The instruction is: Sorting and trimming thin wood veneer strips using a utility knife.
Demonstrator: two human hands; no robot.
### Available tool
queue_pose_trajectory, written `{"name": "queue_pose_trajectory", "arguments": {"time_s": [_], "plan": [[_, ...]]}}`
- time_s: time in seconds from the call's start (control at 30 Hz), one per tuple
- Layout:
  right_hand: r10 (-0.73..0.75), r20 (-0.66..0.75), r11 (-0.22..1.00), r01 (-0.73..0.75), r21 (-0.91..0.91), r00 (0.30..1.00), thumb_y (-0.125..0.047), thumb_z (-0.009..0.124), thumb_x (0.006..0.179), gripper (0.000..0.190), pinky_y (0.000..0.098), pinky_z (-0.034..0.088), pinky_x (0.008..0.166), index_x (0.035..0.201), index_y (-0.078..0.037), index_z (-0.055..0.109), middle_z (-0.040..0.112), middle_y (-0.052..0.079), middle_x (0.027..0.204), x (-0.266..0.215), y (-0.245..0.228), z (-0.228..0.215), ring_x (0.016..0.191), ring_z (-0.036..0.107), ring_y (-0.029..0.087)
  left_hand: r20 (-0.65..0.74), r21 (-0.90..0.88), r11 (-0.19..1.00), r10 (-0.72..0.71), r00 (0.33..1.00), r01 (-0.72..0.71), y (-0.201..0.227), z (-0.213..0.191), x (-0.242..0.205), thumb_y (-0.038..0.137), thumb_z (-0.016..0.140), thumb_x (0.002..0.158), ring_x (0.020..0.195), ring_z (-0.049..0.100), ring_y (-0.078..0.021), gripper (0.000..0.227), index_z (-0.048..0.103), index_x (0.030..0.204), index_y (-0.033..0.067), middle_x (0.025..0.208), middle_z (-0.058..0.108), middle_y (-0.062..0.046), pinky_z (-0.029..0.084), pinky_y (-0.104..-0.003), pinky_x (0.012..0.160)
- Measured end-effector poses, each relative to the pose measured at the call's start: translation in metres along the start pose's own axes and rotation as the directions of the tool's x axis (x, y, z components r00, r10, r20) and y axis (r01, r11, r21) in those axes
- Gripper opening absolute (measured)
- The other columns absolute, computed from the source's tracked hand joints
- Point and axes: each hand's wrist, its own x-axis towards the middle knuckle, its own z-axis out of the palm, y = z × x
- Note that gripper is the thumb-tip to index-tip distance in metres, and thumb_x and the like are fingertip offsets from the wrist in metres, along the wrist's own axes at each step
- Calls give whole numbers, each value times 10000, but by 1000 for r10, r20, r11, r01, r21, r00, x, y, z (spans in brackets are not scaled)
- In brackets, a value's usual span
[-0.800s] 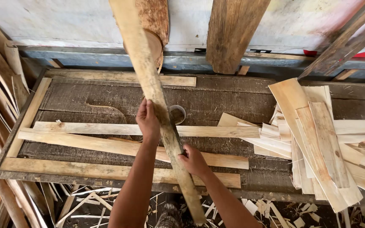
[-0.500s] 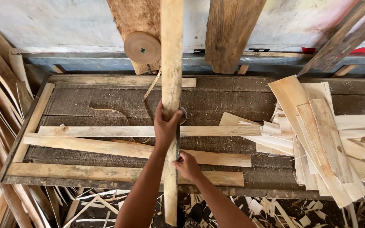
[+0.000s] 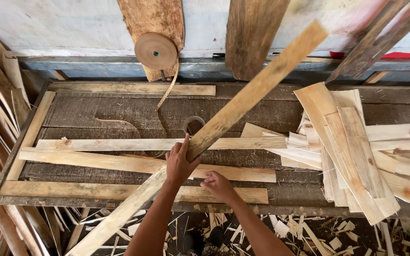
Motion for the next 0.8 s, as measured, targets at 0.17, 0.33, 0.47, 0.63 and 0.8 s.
{"name": "queue_pose_trajectory", "arguments": {"time_s": [0.17,0.33,0.47,0.63,0.8], "plan": [[-78,-100,997,77,-14,992,-345,753,926,515,346,602,842,1316,-45,602,721,143,1145,16,50,-31,1012,733,225,118,107,993,-59,991,46,-3,7,-3,388,850,741,1075,593,-288,951,407,1561,196,1154,622,-77,430,-515,894],[-113,-183,990,126,61,977,-328,747,928,479,333,592,818,1292,-39,630,735,110,1089,32,84,-47,964,720,218,165,115,992,-71,984,53,-17,24,10,375,865,714,1145,572,-305,887,472,1489,198,1234,613,-92,418,-553,917],[-65,-215,997,71,19,974,-319,708,947,444,338,603,831,1295,-51,642,728,106,1094,37,67,-70,989,727,212,199,123,988,-121,972,97,-31,44,31,360,853,738,1194,550,-291,869,478,1511,230,1269,581,-76,413,-540,963],[-20,-261,997,40,71,965,-329,719,943,464,378,617,855,1309,-63,616,710,113,1134,70,54,-100,1061,719,224,285,171,983,-111,952,64,-47,70,67,329,842,738,1227,524,-277,918,434,1554,229,1316,542,-70,400,-529,1011],[-74,-368,996,51,-70,927,-364,700,977,450,425,575,925,1316,-78,622,679,122,1214,117,44,-133,1176,663,258,310,117,992,-72,948,37,-65,95,116,312,840,710,1257,515,-284,931,439,1543,204,1328,553,-63,371,-535,1049]]}}
